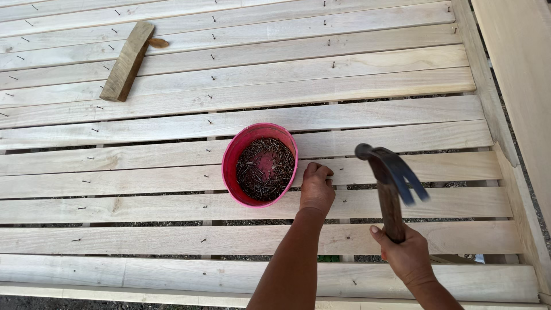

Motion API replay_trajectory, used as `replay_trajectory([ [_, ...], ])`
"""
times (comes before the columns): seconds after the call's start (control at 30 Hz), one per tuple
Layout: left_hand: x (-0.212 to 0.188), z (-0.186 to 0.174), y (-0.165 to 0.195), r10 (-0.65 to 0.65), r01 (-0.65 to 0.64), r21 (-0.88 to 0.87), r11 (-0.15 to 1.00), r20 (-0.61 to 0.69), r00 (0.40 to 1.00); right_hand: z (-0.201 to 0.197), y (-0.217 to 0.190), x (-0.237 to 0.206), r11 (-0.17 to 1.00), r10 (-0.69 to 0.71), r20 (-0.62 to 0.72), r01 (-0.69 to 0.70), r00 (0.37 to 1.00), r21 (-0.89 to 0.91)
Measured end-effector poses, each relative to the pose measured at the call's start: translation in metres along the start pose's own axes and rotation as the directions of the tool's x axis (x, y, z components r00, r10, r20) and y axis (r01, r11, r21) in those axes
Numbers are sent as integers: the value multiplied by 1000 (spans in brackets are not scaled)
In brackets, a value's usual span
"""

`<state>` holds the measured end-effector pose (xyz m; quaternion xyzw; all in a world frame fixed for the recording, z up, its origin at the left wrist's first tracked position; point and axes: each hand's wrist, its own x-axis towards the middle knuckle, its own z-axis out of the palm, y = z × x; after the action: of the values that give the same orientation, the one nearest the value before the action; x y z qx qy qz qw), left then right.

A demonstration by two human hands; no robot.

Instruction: The person hammers nails into a slatted wooden frame. They take nails one at a time from a pink bucket, position each nail on a wood slat, and drive it in with a hammer, working along the slats and moving to the frame edge near the end.

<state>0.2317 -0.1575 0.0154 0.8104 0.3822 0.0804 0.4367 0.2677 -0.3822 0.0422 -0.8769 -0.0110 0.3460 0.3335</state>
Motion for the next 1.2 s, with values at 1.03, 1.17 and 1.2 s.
replay_trajectory([
  [1.03, 36, -110, -2, -182, 165, 320, 933, 26, 983, 11, 4, 32, 909, 176, -23, -172, 984, -380],
  [1.17, 39, -110, -4, -180, 169, 269, 948, 14, 984, 11, 2, 29, 910, 195, -34, -194, 980, -368],
  [1.2, 39, -109, -6, -181, 174, 245, 954, 5, 983, 11, 2, 28, 908, 198, -36, -197, 980, -369],
])
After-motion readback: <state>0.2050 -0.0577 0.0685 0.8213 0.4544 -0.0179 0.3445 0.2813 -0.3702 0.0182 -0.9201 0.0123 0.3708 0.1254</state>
